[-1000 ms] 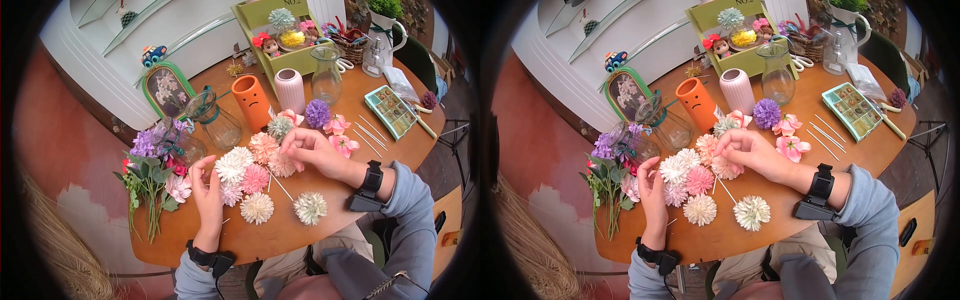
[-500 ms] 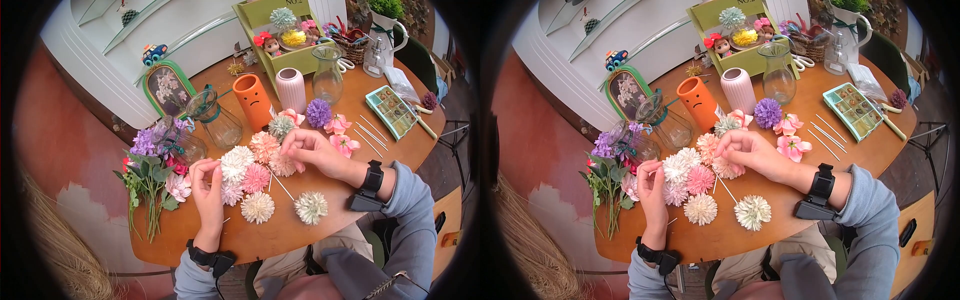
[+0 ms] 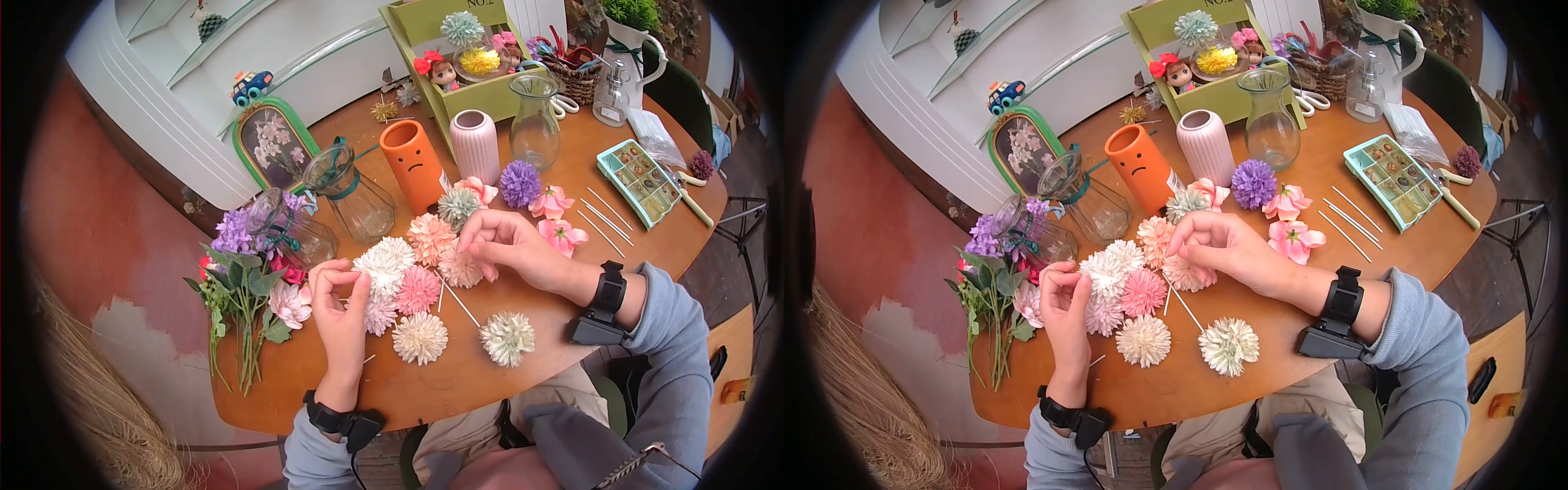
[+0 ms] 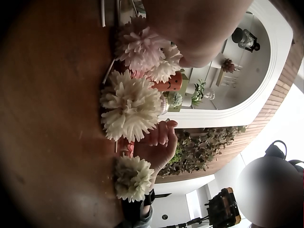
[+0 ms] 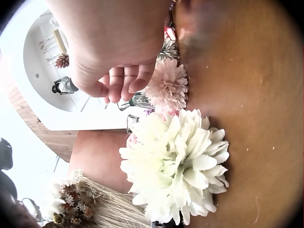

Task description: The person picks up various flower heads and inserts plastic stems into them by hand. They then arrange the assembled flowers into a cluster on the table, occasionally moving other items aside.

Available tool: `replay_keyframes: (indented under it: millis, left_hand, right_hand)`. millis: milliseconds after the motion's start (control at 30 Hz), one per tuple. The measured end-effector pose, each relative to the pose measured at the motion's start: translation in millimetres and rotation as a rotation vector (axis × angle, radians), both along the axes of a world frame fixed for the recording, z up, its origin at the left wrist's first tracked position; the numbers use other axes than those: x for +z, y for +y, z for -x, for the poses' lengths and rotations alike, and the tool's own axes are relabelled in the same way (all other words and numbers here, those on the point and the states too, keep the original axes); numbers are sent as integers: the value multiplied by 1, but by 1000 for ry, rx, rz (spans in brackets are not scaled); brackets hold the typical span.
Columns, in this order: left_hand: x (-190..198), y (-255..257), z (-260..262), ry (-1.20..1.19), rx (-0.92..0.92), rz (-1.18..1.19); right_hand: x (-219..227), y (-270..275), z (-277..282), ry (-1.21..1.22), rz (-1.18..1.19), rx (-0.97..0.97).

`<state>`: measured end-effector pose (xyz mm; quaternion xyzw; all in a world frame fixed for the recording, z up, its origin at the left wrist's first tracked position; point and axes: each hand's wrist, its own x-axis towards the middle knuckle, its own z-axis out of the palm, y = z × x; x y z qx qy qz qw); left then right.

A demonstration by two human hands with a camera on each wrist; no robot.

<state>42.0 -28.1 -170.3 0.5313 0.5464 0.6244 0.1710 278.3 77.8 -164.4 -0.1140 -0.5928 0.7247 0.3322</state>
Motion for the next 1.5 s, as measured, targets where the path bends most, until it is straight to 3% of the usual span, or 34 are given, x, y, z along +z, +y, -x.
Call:
replay_keyframes:
  millis: [167,567,667,867,1067,1500]
  left_hand:
    - [0,0,0,11,-5,-9]
    - [0,0,-1,0,-27,-9]
    - [1,0,-1,-9,-30,0]
    - [0,0,-1,-9,-37,9]
    - [0,0,-1,-22,-45,16]
    - [0,-1,-1,-39,-62,21]
  right_hand:
    - [-1,1,0,-14,2,46]
    - [10,1,-10,-119,170,1056]
    - [15,-4,-9,-205,87,1155]
    - [14,-2,-6,-402,-39,1102]
    - [-3,-1,-1,-264,-39,910]
    - [6,-2,-2,-254,-109,518]
